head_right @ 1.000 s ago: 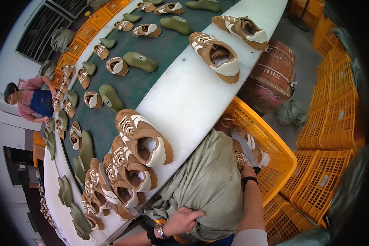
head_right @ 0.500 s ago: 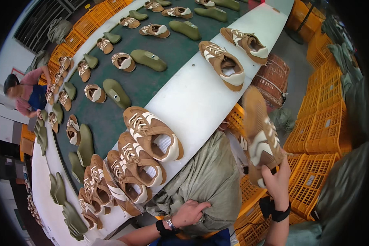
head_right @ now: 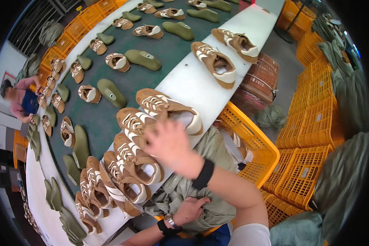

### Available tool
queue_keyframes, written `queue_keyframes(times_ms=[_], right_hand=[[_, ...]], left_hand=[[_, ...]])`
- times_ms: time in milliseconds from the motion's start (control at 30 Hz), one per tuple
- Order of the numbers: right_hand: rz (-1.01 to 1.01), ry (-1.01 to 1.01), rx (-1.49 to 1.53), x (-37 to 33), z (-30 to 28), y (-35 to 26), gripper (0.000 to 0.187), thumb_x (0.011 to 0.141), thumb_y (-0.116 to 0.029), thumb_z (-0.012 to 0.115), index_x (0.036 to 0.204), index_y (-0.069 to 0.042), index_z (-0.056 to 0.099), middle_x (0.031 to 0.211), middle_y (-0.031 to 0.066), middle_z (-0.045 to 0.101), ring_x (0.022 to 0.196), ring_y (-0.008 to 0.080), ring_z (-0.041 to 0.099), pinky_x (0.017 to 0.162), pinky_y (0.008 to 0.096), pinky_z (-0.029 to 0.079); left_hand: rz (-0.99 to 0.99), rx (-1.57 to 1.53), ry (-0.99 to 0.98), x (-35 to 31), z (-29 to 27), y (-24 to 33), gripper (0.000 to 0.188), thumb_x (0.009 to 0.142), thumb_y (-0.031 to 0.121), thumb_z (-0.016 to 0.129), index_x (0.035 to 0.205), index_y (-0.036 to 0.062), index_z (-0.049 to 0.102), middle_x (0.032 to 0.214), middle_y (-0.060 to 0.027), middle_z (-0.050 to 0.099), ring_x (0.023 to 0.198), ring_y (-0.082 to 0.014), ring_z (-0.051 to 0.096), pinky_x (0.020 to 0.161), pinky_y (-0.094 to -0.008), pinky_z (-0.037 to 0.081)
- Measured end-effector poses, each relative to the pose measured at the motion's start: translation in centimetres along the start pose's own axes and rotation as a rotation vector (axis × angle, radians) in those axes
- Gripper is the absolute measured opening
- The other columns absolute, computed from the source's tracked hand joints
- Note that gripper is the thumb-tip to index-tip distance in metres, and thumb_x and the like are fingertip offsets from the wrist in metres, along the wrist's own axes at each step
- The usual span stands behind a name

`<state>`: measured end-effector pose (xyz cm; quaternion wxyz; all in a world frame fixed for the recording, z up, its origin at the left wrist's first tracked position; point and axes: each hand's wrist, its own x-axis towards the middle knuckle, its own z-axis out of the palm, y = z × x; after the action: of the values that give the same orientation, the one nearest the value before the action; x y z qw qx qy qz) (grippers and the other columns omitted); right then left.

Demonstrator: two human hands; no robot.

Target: The person retrieves brown slip-on shoes from a large sack, inserts green shoe lasts into them, and places the assembled shoes onto a conveyor belt. The person repeats this process for multiple pairs of shoes throughout the clip.

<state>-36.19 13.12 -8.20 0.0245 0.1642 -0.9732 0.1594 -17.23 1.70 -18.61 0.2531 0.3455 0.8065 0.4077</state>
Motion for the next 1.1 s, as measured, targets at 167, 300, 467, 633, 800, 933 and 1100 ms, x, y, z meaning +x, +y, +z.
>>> queue_keyframes(times_ms=[167,300,467,633,800,933,1100], right_hand=[[-0.042,-0.169,0.045,-3.1,3.3,-0.9,0.023,0.077,-0.020,0.059,0.094,-0.005,0.065,0.097,0.0081,0.060,0.098,0.0252,0.049,0.077,0.0419,0.040],[-0.018,-0.128,-0.086,-5.2,1.9,-0.1,0.016,0.077,-0.015,0.057,0.088,-0.006,0.065,0.092,0.0065,0.058,0.097,0.0242,0.050,0.075,0.0389,0.041],[0.231,0.515,0.373,-11.5,1.6,10.3,0.015,0.077,-0.015,0.062,0.089,-0.006,0.064,0.089,0.0138,0.061,0.083,0.0314,0.058,0.071,0.0406,0.048],[0.932,-0.497,0.101,-20.2,13.8,25.5,0.020,0.077,-0.008,0.056,0.087,0.001,0.070,0.089,0.0191,0.069,0.087,0.0358,0.067,0.074,0.0440,0.053],[1.426,-0.446,0.148,-26.6,24.9,28.7,0.079,0.057,-0.037,0.083,0.125,-0.007,0.053,0.133,0.0168,0.049,0.125,0.0355,0.045,0.101,0.0473,0.039],[1.344,-0.476,0.271,-28.0,25.5,28.1,0.074,0.056,-0.046,0.081,0.118,-0.011,0.059,0.125,0.0182,0.052,0.117,0.0380,0.049,0.101,0.0464,0.037],[0.920,-0.117,-0.036,-25.7,17.5,23.5,0.044,0.059,-0.038,0.082,0.091,-0.011,0.068,0.099,0.0130,0.059,0.097,0.0309,0.056,0.085,0.0412,0.044]], left_hand=[[-0.015,0.067,-0.051,0.1,0.0,0.0,0.045,0.072,0.005,0.059,0.117,0.0127,0.057,0.073,-0.0091,0.061,0.073,-0.0281,0.060,0.075,-0.0392,0.046],[0.086,0.148,0.017,0.6,0.0,0.2,0.041,0.072,0.006,0.058,0.113,0.0119,0.058,0.074,-0.0115,0.061,0.073,-0.0308,0.059,0.074,-0.0411,0.046],[-0.038,0.065,-0.082,0.9,0.0,0.1,0.036,0.069,0.005,0.055,0.105,0.0111,0.060,0.068,-0.0114,0.058,0.069,-0.0315,0.058,0.071,-0.0424,0.045],[-0.014,0.033,-0.053,0.9,-0.1,0.2,0.036,0.068,0.003,0.054,0.103,0.0112,0.061,0.065,-0.0099,0.055,0.065,-0.0305,0.055,0.069,-0.0411,0.044],[-0.011,0.011,-0.097,0.2,-0.7,0.7,0.040,0.074,0.000,0.052,0.113,0.0048,0.055,0.085,-0.0142,0.060,0.074,-0.0319,0.054,0.069,-0.0433,0.046],[-0.020,-0.038,-0.062,0.0,-0.5,0.5,0.036,0.072,-0.001,0.049,0.105,0.0028,0.060,0.085,-0.0160,0.062,0.077,-0.0319,0.057,0.072,-0.0407,0.046],[0.010,-0.016,-0.066,0.6,-0.4,-0.2,0.037,0.066,0.001,0.054,0.102,0.0103,0.060,0.065,-0.0106,0.055,0.063,-0.0317,0.055,0.068,-0.0420,0.044]])
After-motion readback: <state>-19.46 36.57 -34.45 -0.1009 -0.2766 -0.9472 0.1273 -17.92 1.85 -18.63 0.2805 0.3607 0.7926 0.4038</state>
